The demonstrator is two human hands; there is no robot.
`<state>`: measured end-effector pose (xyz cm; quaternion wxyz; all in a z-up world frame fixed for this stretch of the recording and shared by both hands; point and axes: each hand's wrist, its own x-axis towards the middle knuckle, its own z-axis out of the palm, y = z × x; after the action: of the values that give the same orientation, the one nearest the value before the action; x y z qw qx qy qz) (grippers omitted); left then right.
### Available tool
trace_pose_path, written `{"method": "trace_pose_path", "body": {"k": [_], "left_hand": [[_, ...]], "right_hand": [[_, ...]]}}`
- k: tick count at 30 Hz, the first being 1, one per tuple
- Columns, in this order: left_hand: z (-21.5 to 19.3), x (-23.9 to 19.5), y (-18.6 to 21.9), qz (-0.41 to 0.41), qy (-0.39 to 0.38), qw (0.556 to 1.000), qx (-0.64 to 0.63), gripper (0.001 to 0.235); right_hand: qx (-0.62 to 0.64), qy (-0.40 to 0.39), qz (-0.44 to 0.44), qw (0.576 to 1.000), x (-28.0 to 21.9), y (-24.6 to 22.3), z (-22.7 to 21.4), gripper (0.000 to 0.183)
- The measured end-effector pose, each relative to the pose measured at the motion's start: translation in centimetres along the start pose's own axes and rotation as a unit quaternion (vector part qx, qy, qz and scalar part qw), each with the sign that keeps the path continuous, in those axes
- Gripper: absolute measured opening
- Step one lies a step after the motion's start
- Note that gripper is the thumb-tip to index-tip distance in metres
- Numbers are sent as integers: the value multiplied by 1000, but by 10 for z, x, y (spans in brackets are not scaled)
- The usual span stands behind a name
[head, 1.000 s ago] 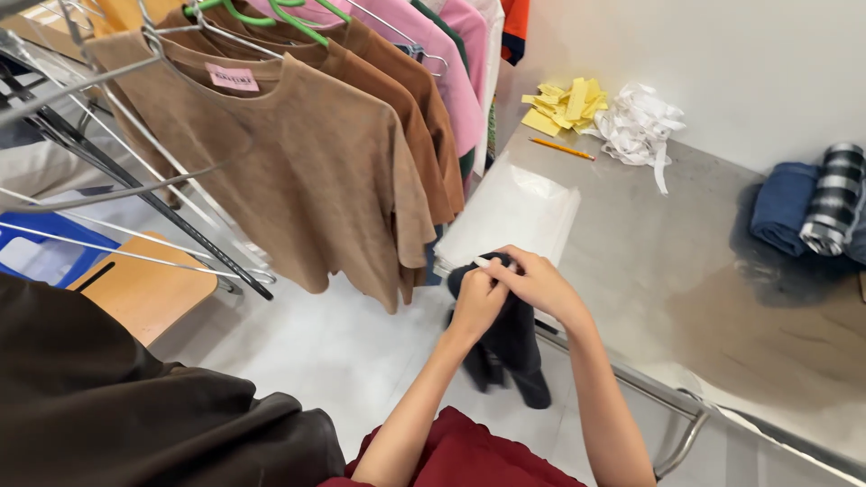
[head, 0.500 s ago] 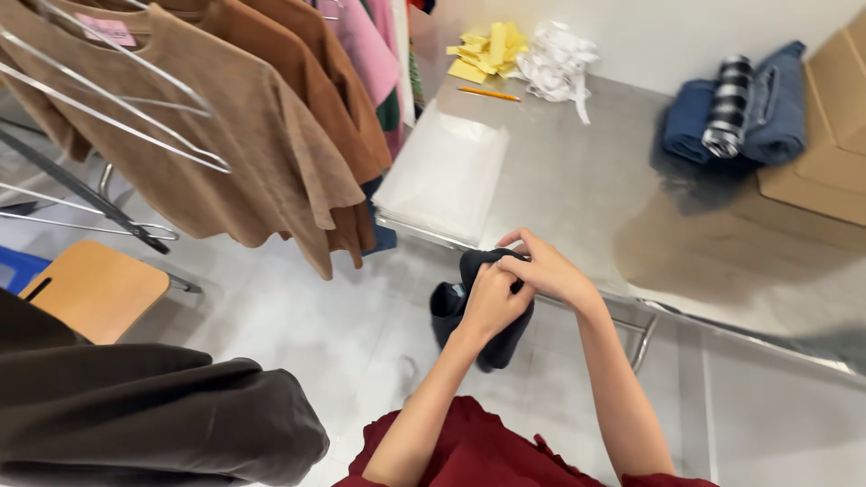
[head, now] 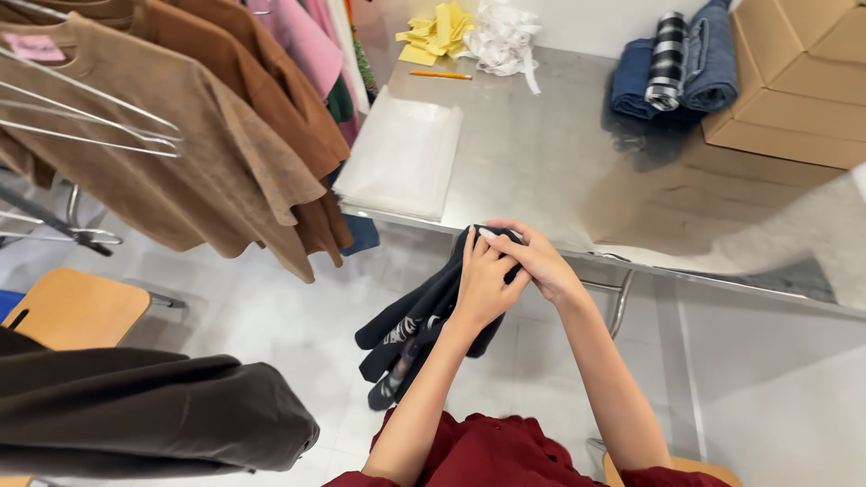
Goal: The person takes a checkered shirt, a pair of jeans, a black t-shirt, and a brown t-shirt from a clothing rack. They fold each item by hand on a metal table and place them in a neat stack.
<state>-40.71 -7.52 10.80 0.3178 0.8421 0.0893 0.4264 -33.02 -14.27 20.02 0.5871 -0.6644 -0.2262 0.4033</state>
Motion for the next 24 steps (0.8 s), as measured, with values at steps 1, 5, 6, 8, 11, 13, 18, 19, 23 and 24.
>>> {"method": "trace_pose_path", "body": {"k": [1, 5, 6, 8, 11, 13, 18, 19, 23, 24], "left_hand": [[5, 2, 7, 4, -1, 1000, -3, 20], [27, 8, 44, 70, 4, 997, -16, 16], [33, 11, 54, 90, 0, 995, -37, 15], [47, 6, 72, 105, -13, 993, -54, 11], [66, -3, 92, 115, -54, 984, -122, 14], [79, -7, 97, 114, -81, 975, -172, 18], [78, -6, 139, -14, -112, 897, -427, 30], [75, -7, 144, -13, -116, 896, -428, 30], [77, -21, 152, -140, -65, 878, -453, 19], [80, -28, 151, -145, -96, 877, -448, 26]], "right_hand": [[0, 4, -2, 1000, 0, 5, -9, 53], [33, 36, -10, 999, -7, 20, -51, 42], [42, 38, -9, 998, -9, 21, -63, 35], [40, 48, -9, 998, -27, 25, -89, 32], [49, 74, -23, 996, -57, 35, -114, 31], [61, 90, -42, 993, -72, 44, -127, 33], [-36, 76, -172, 982, -126, 35, -146, 30], [-34, 80, -173, 981, -134, 39, -155, 30], [-138, 48, -193, 970, -179, 27, -167, 35], [-143, 28, -177, 973, -194, 18, -163, 47]]}}
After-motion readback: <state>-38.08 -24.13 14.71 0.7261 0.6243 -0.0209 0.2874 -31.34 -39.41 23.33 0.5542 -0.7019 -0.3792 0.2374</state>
